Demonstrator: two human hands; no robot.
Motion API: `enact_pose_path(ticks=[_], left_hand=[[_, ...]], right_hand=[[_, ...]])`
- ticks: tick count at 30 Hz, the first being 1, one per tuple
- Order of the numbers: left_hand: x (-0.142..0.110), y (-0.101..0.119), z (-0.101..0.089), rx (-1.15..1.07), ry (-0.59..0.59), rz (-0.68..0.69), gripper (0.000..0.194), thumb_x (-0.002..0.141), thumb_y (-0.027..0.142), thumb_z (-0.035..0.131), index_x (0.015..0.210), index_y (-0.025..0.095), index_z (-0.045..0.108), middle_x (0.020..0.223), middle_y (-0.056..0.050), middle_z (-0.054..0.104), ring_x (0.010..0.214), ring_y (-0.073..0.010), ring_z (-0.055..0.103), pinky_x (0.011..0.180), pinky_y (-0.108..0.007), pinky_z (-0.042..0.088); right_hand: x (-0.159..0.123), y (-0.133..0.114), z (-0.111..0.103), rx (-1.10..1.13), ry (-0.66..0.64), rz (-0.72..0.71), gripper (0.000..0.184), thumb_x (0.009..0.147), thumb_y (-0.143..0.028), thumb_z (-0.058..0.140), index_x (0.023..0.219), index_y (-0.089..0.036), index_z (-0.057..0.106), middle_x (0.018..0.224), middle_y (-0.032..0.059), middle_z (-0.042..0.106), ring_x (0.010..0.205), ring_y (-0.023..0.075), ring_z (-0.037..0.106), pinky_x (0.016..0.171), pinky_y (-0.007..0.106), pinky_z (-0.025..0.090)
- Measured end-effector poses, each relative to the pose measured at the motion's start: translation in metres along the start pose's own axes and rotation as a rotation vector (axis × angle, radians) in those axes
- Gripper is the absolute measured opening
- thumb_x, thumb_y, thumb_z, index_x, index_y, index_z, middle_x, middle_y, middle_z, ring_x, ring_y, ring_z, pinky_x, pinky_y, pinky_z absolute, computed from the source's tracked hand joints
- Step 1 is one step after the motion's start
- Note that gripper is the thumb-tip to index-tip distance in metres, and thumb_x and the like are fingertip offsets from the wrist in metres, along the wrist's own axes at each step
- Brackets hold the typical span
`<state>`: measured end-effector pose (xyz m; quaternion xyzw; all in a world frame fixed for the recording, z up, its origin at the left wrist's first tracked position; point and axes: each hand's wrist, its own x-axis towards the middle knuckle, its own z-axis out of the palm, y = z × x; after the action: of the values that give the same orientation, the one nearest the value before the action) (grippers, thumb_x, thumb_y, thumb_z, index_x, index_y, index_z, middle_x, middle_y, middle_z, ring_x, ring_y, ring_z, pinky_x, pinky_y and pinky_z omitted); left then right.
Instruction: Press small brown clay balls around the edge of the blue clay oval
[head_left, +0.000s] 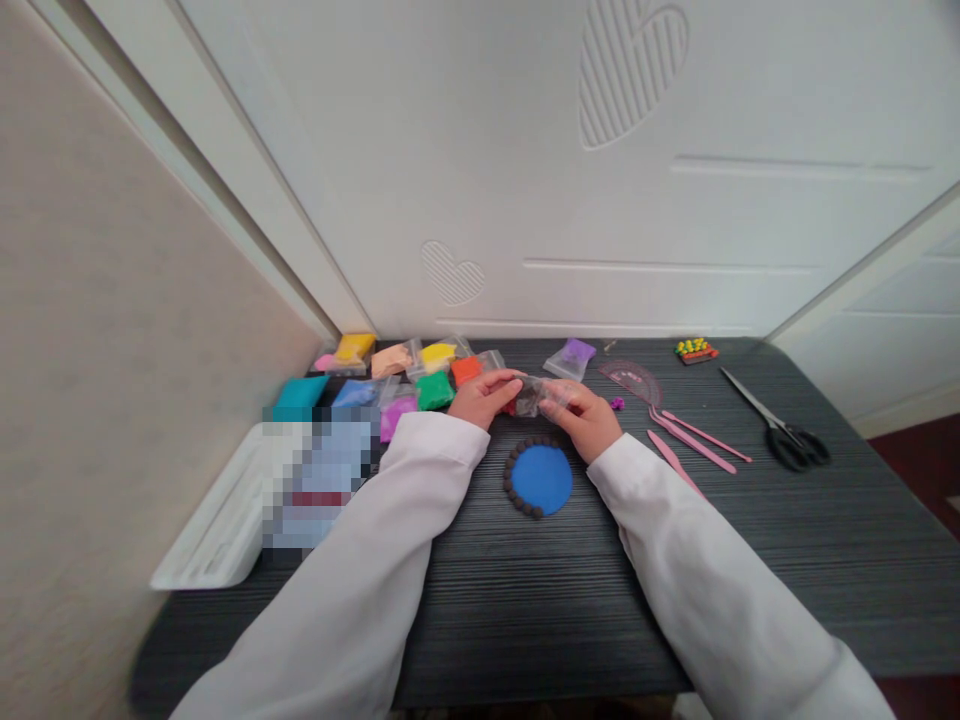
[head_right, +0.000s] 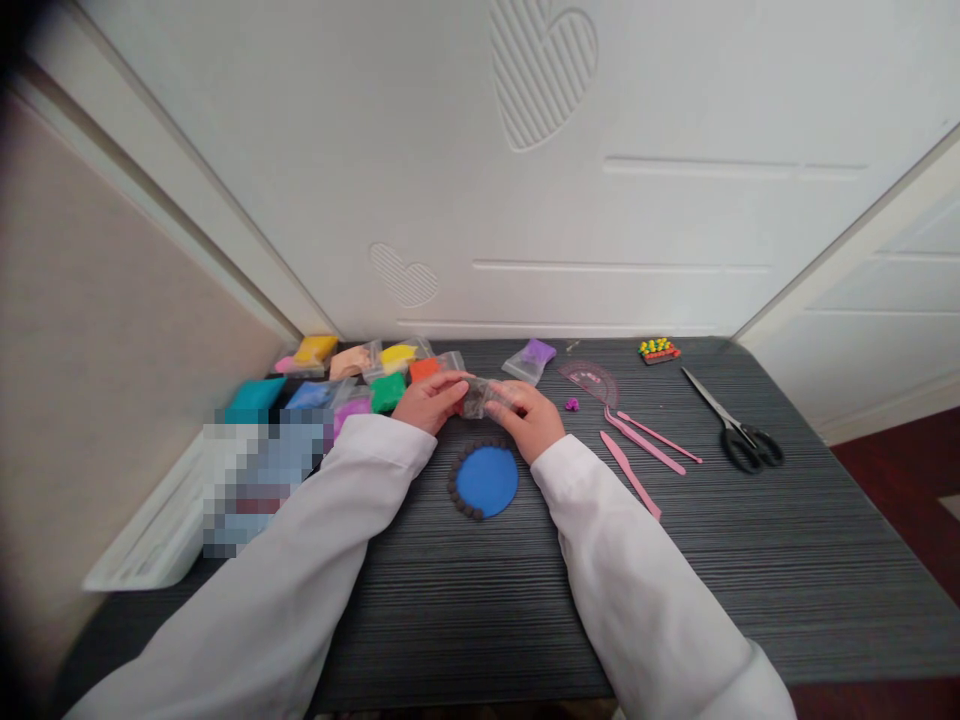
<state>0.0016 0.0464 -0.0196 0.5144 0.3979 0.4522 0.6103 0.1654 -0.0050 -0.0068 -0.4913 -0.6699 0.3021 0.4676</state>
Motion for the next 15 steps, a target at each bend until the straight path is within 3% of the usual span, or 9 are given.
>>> enact_pose_path(ticks=[9, 15], left_hand=[[-0.0038, 0.0031, 0.0019, -0.055, -0.023, -0.019, 0.034, 0.054, 0.037, 0.067, 0.079, 0.015, 0.058, 0.056, 0.003, 0.057, 0.047, -0.008, 0.05, 0.048, -0.022, 0.04], [-0.005, 0.0074, 0.0024, -0.025, -0.019, -0.009, 0.029, 0.053, 0.038, 0.068, 0.068, 0.014, 0.061, 0.058, 0.002, 0.057, 0.053, -0.0074, 0.05, 0.054, -0.022, 0.04]], right_hand=[[0.0008, -0.0009, -0.0038, -0.03, -0.04, -0.059, 0.033, 0.073, -0.034, 0.054, 0.106, -0.029, 0.056, 0.12, 0.0034, 0.045, 0.111, 0.0177, 0.041, 0.095, 0.035, 0.033], [0.0011, -0.0024, -0.0034, -0.034, -0.087, -0.052, 0.031, 0.073, -0.033, 0.054, 0.103, -0.029, 0.057, 0.116, 0.0033, 0.048, 0.11, 0.017, 0.042, 0.096, 0.035, 0.031]])
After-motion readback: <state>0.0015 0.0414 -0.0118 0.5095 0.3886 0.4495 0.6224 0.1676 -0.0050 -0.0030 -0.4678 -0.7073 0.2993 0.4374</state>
